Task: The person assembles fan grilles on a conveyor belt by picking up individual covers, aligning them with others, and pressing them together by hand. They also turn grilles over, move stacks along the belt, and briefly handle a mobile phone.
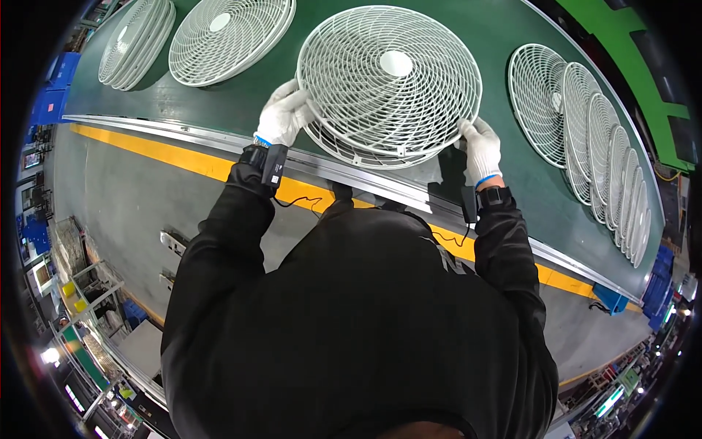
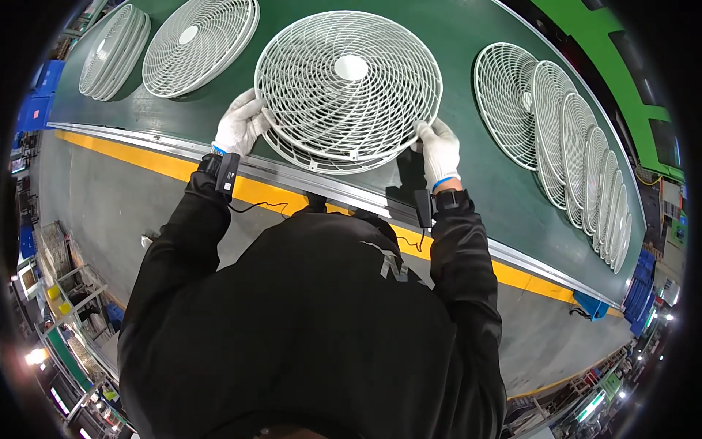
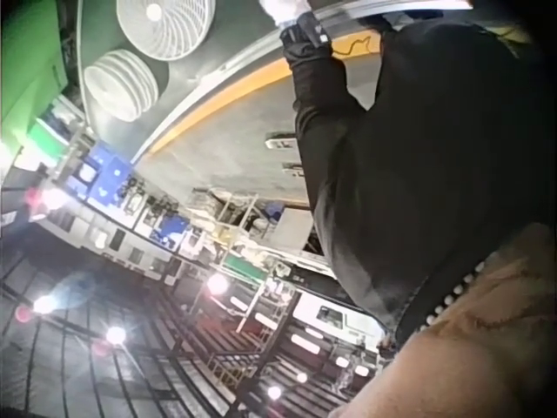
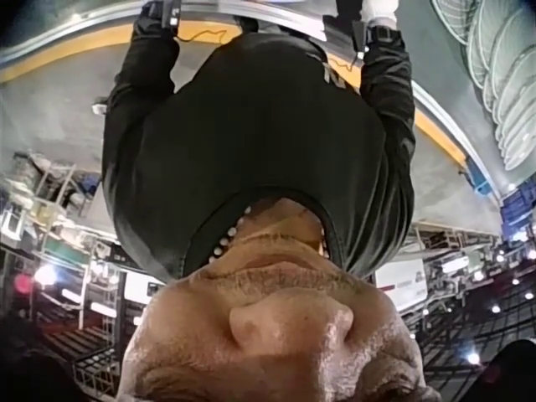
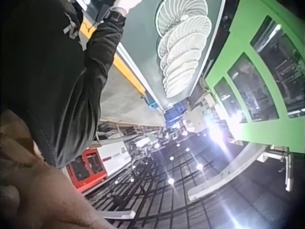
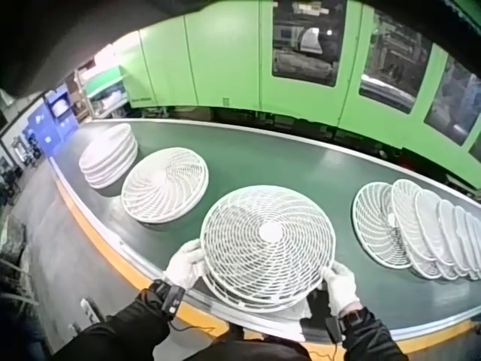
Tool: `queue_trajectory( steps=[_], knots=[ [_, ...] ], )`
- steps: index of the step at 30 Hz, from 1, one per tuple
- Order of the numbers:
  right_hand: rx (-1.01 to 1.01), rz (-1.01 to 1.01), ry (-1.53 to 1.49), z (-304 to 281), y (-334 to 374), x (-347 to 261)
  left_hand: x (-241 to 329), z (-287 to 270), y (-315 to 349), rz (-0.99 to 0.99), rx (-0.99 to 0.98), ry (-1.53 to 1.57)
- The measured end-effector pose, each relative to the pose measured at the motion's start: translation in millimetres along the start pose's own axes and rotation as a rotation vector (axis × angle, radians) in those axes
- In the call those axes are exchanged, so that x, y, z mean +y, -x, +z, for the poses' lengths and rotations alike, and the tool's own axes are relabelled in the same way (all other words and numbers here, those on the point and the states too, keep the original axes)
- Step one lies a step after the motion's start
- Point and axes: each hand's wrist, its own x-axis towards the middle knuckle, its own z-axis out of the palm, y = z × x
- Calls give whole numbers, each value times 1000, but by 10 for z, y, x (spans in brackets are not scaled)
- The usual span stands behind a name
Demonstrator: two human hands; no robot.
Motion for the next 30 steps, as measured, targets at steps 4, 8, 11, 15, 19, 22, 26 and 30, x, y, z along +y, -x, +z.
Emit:
queue_trajectory(
  steps=[4,8,11,15,19,22,26,30],
  knots=[
    [-31,3,84,21,-81,62,-27,-101,-34,106,62,-93],
    [-93,-142,78,77,-60,104,33,-62,8,39,332,-489],
    [-47,-187,223,121,-30,74,87,-63,37,-4,378,-602],
    [18,-248,419,131,36,56,101,-164,48,-68,338,-657],
    [1,-188,391,87,33,176,48,-142,47,-102,326,-672],
    [4,-181,340,72,16,230,50,-10,49,-110,343,-686],
    [-20,-182,276,39,-80,363,67,29,33,-110,363,-698],
    [-11,-193,274,2,-109,455,45,14,12,-122,371,-707]
  ],
)
